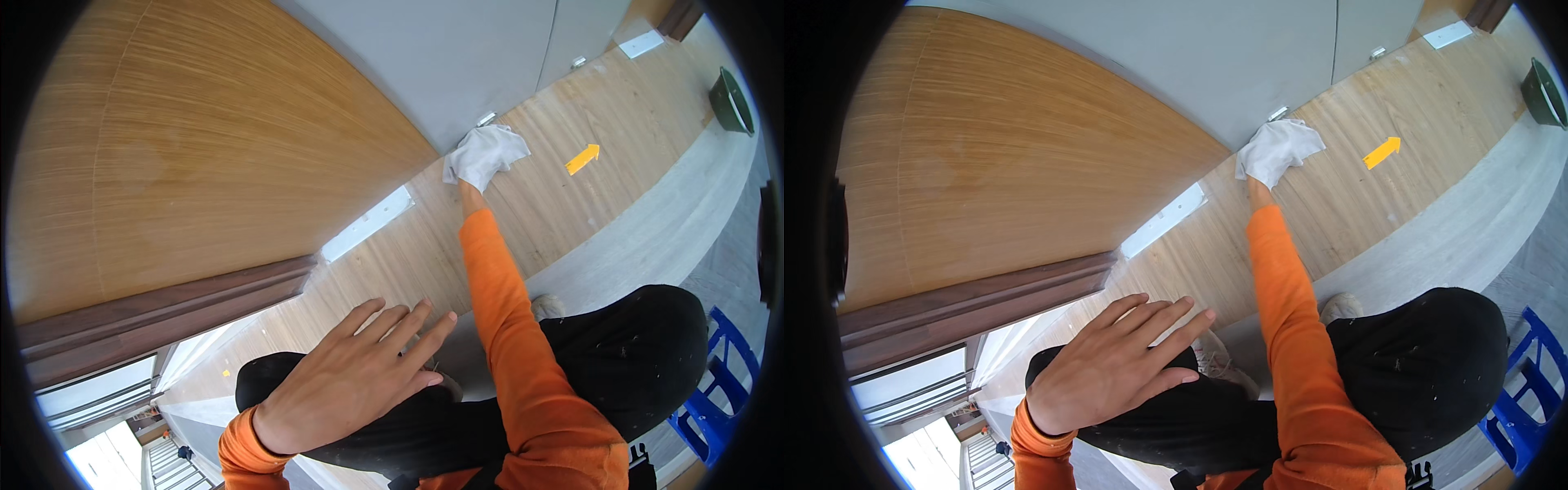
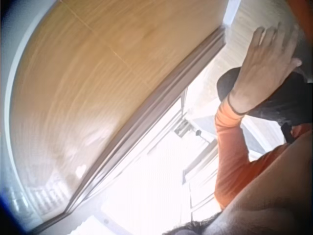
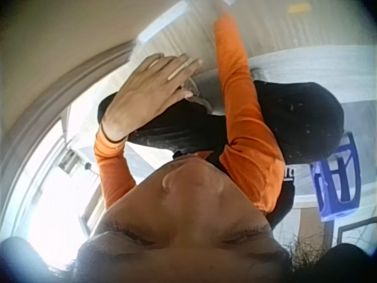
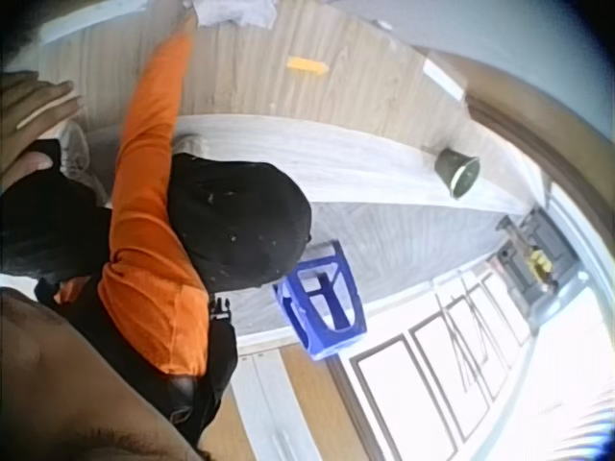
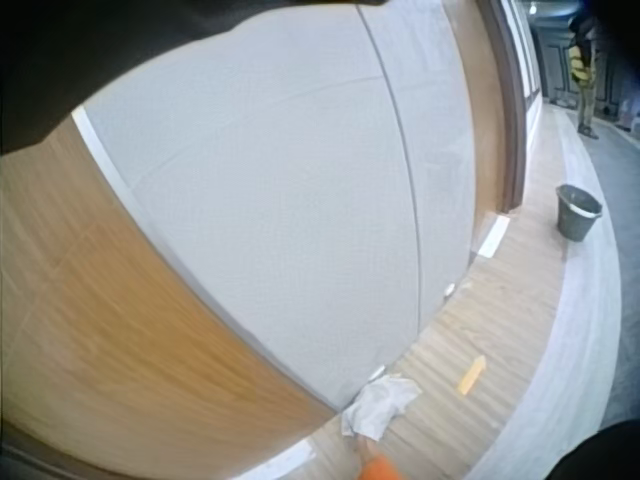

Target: The person wipes a wooden door and adjacent wall surfaces with a white cloth. They move along the corridor, cleaning the door frame, handle area, and lower wall sections, then stand and continue wiping the door surface.

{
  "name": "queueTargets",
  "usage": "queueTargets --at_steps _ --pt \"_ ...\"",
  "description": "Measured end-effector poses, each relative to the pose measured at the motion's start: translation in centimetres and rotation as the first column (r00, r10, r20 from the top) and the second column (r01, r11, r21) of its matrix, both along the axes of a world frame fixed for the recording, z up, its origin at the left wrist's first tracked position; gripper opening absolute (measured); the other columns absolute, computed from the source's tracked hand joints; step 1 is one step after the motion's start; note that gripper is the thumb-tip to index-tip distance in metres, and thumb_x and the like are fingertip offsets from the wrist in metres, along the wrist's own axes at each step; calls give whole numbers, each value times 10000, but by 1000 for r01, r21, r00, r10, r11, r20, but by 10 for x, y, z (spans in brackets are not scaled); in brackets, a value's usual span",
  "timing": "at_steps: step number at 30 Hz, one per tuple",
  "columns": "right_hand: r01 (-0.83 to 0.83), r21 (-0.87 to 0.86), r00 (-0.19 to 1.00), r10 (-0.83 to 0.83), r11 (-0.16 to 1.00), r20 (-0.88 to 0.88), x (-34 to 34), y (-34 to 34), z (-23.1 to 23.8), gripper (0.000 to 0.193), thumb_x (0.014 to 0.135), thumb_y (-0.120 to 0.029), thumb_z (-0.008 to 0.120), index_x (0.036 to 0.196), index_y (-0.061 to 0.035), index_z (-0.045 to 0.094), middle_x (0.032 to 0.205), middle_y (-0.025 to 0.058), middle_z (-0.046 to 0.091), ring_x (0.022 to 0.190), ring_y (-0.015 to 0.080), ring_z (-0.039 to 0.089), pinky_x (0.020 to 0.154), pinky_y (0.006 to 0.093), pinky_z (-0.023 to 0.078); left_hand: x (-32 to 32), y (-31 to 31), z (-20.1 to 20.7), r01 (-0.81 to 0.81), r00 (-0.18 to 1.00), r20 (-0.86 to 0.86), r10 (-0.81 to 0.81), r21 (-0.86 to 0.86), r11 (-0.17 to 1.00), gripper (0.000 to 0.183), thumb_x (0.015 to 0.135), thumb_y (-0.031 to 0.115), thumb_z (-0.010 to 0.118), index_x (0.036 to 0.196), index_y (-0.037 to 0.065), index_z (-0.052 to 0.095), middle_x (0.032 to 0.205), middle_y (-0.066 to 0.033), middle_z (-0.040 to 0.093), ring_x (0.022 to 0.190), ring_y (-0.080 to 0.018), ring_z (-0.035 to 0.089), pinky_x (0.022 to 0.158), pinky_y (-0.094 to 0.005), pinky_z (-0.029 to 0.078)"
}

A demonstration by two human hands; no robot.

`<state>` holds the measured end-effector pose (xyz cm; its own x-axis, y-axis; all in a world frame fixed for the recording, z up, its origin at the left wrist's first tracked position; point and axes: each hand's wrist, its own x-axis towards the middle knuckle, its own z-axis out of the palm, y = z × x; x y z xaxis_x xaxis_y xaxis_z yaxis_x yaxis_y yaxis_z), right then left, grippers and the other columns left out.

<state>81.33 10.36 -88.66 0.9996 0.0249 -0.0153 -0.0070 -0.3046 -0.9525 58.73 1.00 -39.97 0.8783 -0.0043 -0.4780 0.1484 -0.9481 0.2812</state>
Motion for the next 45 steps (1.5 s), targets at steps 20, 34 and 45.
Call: queueTargets --at_steps 20,34,45 --pt "-23 -965 959 277 263 53 28 -19 133 121 990 -196 669 975 -76 664 971 98 705 876 266 656 775 421 530 5 -1 -3 -1 1000 -21 1 -25 1000 637 1064 481 600 1579 120 499 1480 -167 621 1307 -345 625 1174 -474 453" --pt "-95 -671 938 293 735 188 -24 -19 99 281 900 -73 599 1060 156 620 1036 277 629 996 366 647 846 335 532 6 1 -2 -22 999 -28 21 -21 1000 639 1066 478 596 1583 115 494 1486 -167 622 1289 -357 635 1172 -476 452" --pt "-26 -398 998 45 917 40 25 -18 126 90 985 -89 580 1004 -5 604 926 30 562 791 173 564 718 370 487 5 2 -6 -11 999 -34 11 -12 1000 637 1064 475 600 1578 113 498 1483 -161 623 1304 -345 626 1174 -470 450"
